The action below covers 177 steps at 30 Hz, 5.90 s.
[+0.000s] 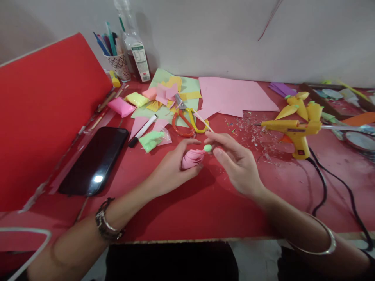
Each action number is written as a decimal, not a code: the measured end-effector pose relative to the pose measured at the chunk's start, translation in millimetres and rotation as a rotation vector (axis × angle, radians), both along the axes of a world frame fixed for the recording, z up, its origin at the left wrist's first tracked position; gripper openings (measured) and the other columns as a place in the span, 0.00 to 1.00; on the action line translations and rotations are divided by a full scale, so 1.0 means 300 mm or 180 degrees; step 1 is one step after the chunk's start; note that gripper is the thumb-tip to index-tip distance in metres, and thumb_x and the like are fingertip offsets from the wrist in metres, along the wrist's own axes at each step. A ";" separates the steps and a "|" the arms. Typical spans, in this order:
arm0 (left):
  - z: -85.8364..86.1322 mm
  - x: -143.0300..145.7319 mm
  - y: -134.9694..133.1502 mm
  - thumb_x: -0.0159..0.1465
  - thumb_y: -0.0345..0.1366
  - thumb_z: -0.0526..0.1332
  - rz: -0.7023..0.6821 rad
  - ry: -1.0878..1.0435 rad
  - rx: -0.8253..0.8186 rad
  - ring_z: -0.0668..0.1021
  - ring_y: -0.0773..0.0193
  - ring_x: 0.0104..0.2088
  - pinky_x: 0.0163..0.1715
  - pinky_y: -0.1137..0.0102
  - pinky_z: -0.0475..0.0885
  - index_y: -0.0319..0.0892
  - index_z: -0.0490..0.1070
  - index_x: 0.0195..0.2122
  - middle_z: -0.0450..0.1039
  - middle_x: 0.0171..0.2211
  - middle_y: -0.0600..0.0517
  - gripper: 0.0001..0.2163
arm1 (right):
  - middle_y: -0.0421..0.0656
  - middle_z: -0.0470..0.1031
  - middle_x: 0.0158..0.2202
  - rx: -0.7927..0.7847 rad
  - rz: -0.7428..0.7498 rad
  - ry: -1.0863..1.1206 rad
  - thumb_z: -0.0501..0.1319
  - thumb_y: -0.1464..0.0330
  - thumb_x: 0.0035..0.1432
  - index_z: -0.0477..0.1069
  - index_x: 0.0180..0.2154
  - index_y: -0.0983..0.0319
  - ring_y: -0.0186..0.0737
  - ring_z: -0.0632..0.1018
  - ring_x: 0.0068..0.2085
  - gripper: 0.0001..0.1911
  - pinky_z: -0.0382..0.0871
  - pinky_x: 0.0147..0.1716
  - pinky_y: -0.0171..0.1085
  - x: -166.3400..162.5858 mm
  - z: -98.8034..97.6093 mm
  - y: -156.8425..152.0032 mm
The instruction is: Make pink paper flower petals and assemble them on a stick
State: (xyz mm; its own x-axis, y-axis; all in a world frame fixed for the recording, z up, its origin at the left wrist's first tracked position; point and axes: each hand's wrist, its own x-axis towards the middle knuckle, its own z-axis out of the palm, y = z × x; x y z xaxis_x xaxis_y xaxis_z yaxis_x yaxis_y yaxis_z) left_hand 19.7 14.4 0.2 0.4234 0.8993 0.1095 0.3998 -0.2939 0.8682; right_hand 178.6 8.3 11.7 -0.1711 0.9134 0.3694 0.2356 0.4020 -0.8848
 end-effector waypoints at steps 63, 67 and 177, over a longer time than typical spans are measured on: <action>0.004 0.006 -0.009 0.62 0.40 0.47 -0.0142 -0.1114 -0.0637 0.62 0.75 0.18 0.16 0.78 0.58 0.40 0.62 0.36 0.61 0.23 0.57 0.10 | 0.41 0.66 0.40 0.0681 0.0074 -0.0569 0.53 0.74 0.54 0.66 0.47 0.52 0.35 0.68 0.43 0.19 0.64 0.45 0.38 0.008 -0.012 -0.007; 0.009 0.013 -0.010 0.62 0.40 0.48 -0.0152 -0.1375 -0.0858 0.60 0.76 0.17 0.14 0.78 0.56 0.40 0.62 0.36 0.59 0.21 0.58 0.10 | 0.41 0.66 0.40 0.0660 0.0092 -0.0539 0.54 0.74 0.54 0.66 0.47 0.52 0.35 0.68 0.43 0.20 0.65 0.45 0.39 0.006 -0.013 -0.008; 0.010 -0.013 -0.010 0.60 0.34 0.51 -0.0072 0.0185 0.1478 0.72 0.68 0.30 0.30 0.75 0.66 0.40 0.62 0.39 0.71 0.33 0.52 0.07 | 0.40 0.61 0.32 0.0269 0.0151 0.0192 0.56 0.73 0.50 0.65 0.31 0.59 0.33 0.66 0.34 0.05 0.66 0.34 0.37 0.000 -0.004 -0.007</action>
State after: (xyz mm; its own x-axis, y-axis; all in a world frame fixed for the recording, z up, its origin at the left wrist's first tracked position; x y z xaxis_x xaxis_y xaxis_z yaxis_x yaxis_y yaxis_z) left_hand 15.8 11.5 3.0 0.4598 0.7511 0.4738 0.4327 -0.6554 0.6190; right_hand 178.6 6.3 10.6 -0.1885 0.8699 0.4557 0.1620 0.4852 -0.8593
